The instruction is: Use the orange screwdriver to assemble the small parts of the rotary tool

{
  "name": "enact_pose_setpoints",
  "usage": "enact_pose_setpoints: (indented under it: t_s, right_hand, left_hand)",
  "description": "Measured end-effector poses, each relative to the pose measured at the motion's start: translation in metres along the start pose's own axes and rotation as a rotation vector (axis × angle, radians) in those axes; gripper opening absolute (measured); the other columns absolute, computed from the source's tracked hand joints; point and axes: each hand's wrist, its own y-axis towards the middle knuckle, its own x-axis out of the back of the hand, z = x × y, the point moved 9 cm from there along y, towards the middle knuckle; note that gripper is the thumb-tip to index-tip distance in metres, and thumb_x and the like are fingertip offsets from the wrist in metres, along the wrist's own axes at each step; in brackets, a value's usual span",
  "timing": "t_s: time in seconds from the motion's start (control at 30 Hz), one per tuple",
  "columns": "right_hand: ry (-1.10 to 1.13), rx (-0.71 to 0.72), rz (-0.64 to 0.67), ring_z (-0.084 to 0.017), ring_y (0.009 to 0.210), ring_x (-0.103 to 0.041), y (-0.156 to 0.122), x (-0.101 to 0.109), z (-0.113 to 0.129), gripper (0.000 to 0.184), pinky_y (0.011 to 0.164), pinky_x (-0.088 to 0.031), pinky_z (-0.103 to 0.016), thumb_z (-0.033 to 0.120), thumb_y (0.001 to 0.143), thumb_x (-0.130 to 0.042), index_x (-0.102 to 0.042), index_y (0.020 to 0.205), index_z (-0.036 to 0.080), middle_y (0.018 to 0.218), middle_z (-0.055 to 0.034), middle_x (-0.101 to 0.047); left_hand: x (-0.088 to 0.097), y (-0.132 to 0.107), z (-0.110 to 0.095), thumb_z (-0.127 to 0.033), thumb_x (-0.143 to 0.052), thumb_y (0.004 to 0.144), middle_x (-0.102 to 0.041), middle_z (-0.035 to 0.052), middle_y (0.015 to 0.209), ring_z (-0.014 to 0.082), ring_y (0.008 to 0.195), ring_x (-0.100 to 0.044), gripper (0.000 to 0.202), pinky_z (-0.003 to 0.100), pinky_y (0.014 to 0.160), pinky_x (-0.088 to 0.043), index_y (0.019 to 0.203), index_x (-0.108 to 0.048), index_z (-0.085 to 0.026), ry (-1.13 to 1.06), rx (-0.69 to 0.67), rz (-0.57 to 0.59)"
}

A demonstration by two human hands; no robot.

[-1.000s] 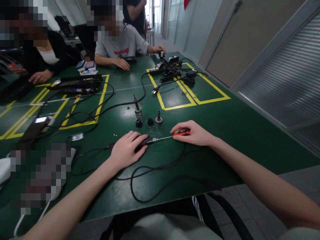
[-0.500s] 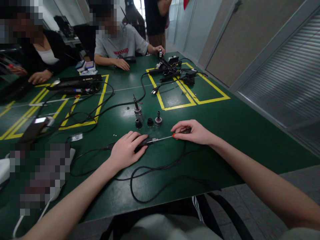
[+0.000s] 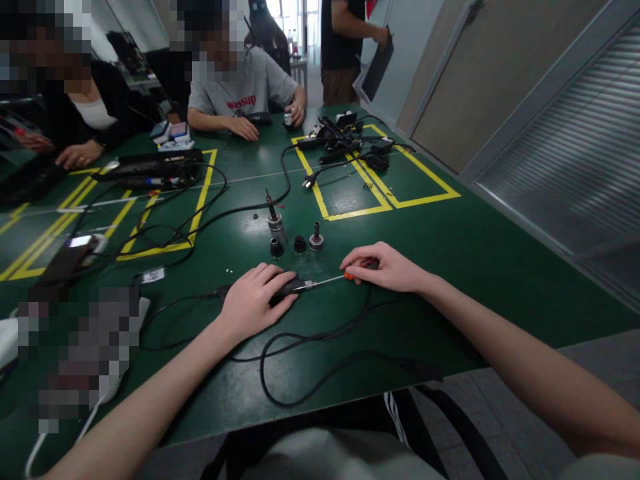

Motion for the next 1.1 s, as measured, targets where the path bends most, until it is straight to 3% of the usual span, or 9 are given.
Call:
enact_pose_setpoints:
  t_s: [0.27,0.53,0.9,1.1]
  right_hand:
    - [0.032,0.027,-0.055,-0.017,0.066,-0.070,0.0004,0.0071,-0.0035,0.030,0.063,-0.054,-0.029,0.043,0.083,-0.079,-0.077,0.097,0.016,0.076,-0.0051,-0.077]
    - [0.001,-0.016,-0.018,-0.014,0.057,-0.067,0.0007,0.0025,-0.0014,0.033,0.061,-0.054,-0.027,0.045,0.096,-0.063,-0.077,0.092,0.016,0.068,-0.0029,-0.073]
    - [0.036,-0.003,-0.071,-0.019,0.072,-0.072,0.0006,0.0081,-0.0036,0.028,0.068,-0.057,-0.030,0.042,0.084,-0.078,-0.079,0.093,0.017,0.080,-0.0058,-0.078]
    - [-0.002,-0.031,-0.026,-0.015,0.064,-0.069,0.0006,0.0037,-0.0070,0.032,0.063,-0.055,-0.027,0.045,0.094,-0.065,-0.079,0.094,0.016,0.076,-0.0049,-0.075]
  left_hand:
    - [-0.0029,-0.0007,0.0009,-0.040,-0.055,0.103,-0.073,0.0110,0.111,0.0243,0.097,-0.065,0.042,0.039,0.082,-0.058,0.137,-0.063,-0.017,0.004,0.000,0.005]
    - [0.0003,0.0010,-0.0019,-0.039,-0.052,0.104,-0.073,0.0103,0.109,0.0232,0.096,-0.066,0.036,0.037,0.080,-0.059,0.128,-0.068,-0.017,0.007,-0.019,0.001]
    - [0.0013,0.0007,-0.0029,-0.038,-0.054,0.104,-0.073,0.0101,0.107,0.0227,0.095,-0.066,0.036,0.036,0.080,-0.059,0.127,-0.067,-0.015,0.014,-0.008,-0.028]
    - [-0.0002,0.0014,-0.0037,-0.038,-0.053,0.104,-0.073,0.0095,0.106,0.0229,0.094,-0.066,0.037,0.036,0.079,-0.059,0.129,-0.066,-0.015,0.021,-0.017,-0.031]
